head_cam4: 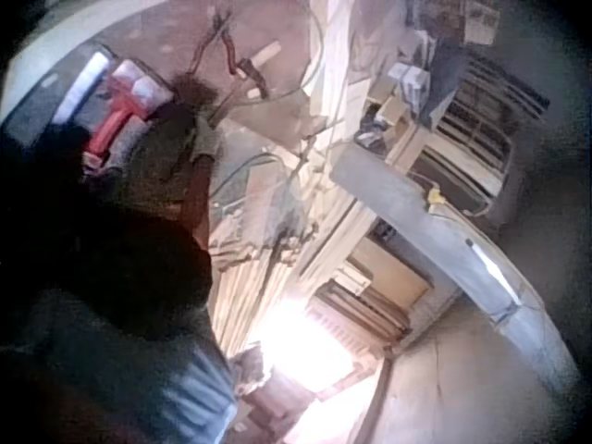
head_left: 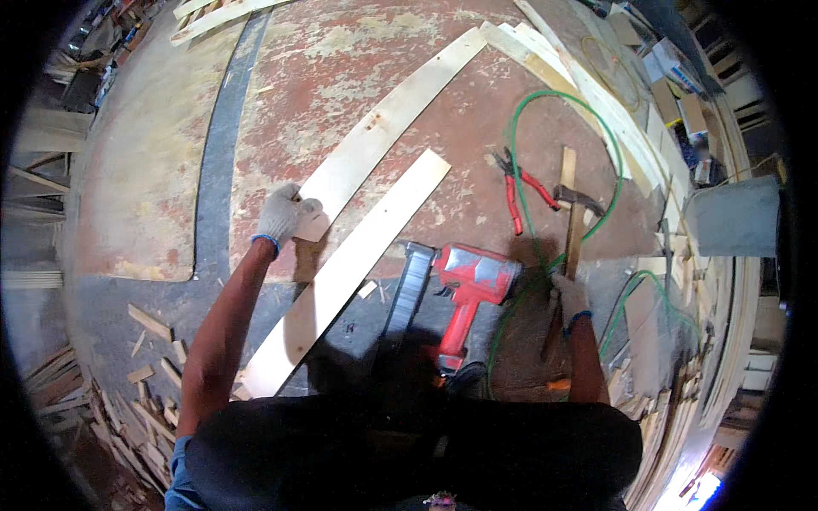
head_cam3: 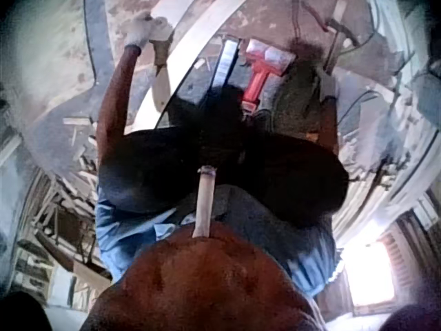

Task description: The person assembles a wooden frame structure on the floor using a pneumatic nail gun to attach slats to a frame. They also use a hammer to split a larger piece of wood into smaller slats and to adjust the frame components.

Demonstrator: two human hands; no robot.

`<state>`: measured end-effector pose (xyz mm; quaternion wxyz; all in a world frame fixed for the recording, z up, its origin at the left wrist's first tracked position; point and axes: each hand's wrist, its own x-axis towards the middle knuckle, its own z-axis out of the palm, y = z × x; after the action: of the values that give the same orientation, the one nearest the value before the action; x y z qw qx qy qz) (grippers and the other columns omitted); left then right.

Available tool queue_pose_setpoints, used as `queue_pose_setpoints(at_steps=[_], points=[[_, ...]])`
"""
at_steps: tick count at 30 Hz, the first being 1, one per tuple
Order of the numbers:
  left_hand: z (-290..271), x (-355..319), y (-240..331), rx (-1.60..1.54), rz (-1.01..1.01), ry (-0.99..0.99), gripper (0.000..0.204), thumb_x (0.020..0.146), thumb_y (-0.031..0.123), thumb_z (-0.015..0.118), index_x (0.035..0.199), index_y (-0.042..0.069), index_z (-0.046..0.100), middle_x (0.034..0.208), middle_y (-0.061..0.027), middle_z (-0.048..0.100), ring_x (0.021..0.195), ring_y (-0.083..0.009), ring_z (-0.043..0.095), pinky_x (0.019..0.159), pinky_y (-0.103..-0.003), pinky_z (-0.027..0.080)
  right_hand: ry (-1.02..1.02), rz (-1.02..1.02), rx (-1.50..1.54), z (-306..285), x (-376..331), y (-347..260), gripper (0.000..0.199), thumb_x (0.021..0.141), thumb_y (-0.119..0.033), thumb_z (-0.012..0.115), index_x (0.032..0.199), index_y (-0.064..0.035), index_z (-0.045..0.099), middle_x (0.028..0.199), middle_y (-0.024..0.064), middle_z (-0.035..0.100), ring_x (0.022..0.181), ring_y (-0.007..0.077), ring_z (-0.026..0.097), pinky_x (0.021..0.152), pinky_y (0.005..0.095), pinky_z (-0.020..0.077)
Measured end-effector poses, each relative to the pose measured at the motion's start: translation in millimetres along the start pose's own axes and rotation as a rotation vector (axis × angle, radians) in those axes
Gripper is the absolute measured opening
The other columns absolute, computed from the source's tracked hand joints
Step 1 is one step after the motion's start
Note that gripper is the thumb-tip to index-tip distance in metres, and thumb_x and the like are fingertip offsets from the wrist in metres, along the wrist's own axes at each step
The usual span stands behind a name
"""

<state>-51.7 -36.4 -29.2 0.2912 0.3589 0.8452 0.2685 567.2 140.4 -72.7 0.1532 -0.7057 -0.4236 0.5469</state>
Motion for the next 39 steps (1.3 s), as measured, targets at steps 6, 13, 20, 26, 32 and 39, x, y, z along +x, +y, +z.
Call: queue_pose_setpoints(at_steps=[6,13,20,26,32,39], points=[[-33,-74,-11,-0.124,-0.101,-0.153,0.026,0.089,0.022,0.079,0.099,-0.001,0.071,0.083,-0.0029,0.069,0.073,-0.0130,0.062,0.066,-0.032,0.051,-0.007,-0.051,0.004,-19,5,14,0.023,0.095,-0.033,0.071,0.097,-0.0094,0.073,0.071,0.0003,0.060,0.058,0.0142,0.057,0.053,0.0326,0.0449],[-93,-224,-136,-0.157,-0.342,-0.617,0.066,0.092,0.040,0.077,0.136,-0.005,0.059,0.113,-0.0147,0.074,0.101,-0.0221,0.070,0.087,-0.036,0.056,0.021,-0.044,0.029,-6,7,9,0.021,0.094,-0.031,0.073,0.096,-0.0099,0.074,0.069,0.0011,0.060,0.056,0.0136,0.056,0.052,0.0320,0.0440],[-50,-224,-126,0.086,-0.140,-0.453,0.081,0.092,0.057,0.072,0.142,-0.005,0.055,0.115,-0.0201,0.073,0.103,-0.0270,0.070,0.089,-0.038,0.054,0.232,-0.128,-0.691,-11,10,-6,0.056,0.087,-0.052,0.071,0.113,-0.0020,0.071,0.101,0.0243,0.074,0.101,0.0358,0.072,0.084,0.0474,0.0538],[-36,-198,-47,0.034,-0.366,-0.509,0.054,0.090,0.032,0.080,0.129,-0.003,0.067,0.090,-0.0056,0.071,0.076,-0.0133,0.063,0.069,-0.032,0.051,0.390,-0.425,-1.039,15,-62,-89,0.044,0.089,-0.042,0.068,0.109,-0.0041,0.066,0.102,0.0244,0.072,0.101,0.0464,0.068,0.086,0.0547,0.0530],[-67,-199,-51,-0.314,-0.158,-0.340,0.021,0.088,0.007,0.079,0.108,0.000,0.074,0.084,-0.0063,0.074,0.070,-0.0116,0.064,0.064,-0.029,0.050,0.280,-0.925,-1.066,63,-119,-204,0.041,0.085,-0.039,0.071,0.110,-0.0065,0.066,0.117,0.0209,0.067,0.111,0.0412,0.064,0.090,0.0506,0.0519],[-163,-193,14,0.031,-0.049,-0.341,0.024,0.082,0.020,0.089,0.092,0.002,0.075,0.081,-0.0047,0.072,0.074,-0.0111,0.063,0.065,-0.030,0.049,0.244,-1.830,-1.082,141,-147,-310,0.057,0.082,-0.047,0.072,0.118,-0.0034,0.066,0.121,0.0222,0.066,0.115,0.0398,0.062,0.098,0.0505,0.0492]])
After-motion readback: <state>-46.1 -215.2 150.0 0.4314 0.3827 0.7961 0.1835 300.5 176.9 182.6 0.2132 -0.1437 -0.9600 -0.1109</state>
